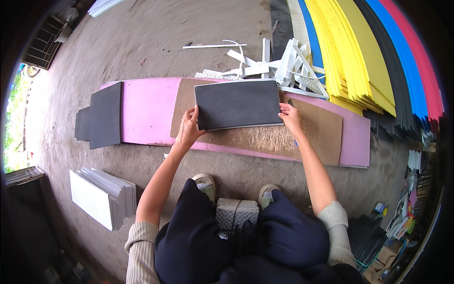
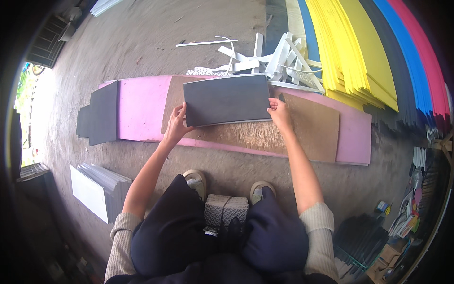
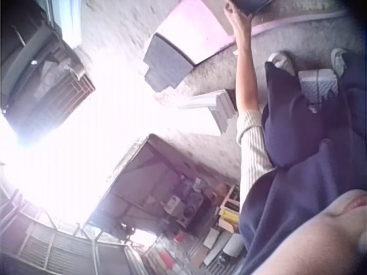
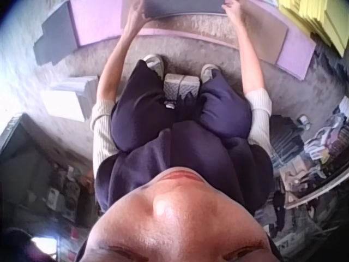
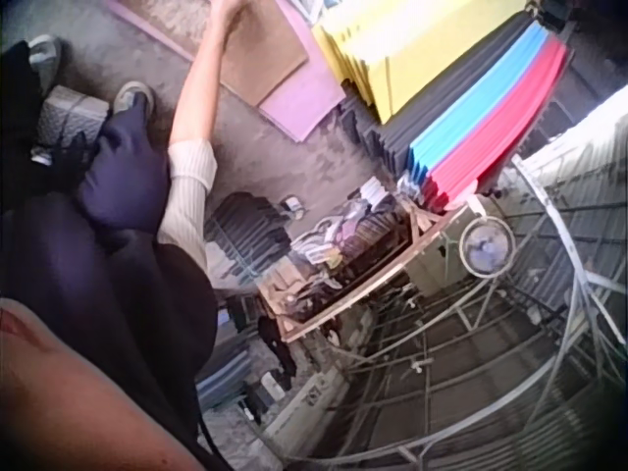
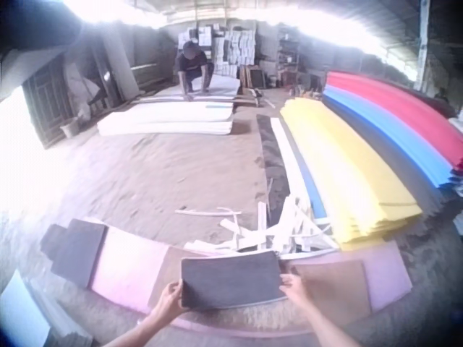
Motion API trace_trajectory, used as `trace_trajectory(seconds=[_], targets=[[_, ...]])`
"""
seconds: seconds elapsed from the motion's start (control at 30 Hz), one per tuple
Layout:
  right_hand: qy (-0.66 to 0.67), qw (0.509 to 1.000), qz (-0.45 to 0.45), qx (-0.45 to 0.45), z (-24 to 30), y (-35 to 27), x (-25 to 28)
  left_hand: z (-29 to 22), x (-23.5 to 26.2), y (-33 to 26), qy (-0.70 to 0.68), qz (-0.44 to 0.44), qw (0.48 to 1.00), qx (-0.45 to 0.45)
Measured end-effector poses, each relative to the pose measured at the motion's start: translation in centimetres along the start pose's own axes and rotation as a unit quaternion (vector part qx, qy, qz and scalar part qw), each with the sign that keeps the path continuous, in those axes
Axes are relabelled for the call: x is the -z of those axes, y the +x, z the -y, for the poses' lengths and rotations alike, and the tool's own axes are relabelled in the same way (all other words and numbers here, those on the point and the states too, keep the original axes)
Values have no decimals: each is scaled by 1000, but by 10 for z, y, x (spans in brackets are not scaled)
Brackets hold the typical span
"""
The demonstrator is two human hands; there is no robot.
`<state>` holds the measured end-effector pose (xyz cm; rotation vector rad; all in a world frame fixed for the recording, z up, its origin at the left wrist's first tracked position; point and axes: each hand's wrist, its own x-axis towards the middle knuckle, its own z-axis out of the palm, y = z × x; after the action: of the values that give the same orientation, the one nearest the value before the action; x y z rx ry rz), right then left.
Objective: The person sits on the floor and uses a utility knife to cut black and white foam sheets into smaller rectangular pieces. They repeatedly score the material, snap off the cut sections, and stack the finished pieces. The person also retrieves additional white foam sheets from a nearby pile and places them on the work surface.
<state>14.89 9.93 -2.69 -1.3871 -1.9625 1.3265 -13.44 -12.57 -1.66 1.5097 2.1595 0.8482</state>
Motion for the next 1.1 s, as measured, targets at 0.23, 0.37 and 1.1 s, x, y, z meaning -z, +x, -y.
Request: trace_trajectory(seconds=[0.23, 0.37, 1.1], targets=[[12, 1000, 13, -12, 10, -6, 2, -3, 5, -2, 23, 9, 1000, -10], [15, 1000, 20, -16, 8, -6, 4, -4, 7, 0, 60, 2, 998, -36], [-13, 988, -149, -31, -22, -56, 68, -53, -35, 72, -4, 123, 981, -148]])
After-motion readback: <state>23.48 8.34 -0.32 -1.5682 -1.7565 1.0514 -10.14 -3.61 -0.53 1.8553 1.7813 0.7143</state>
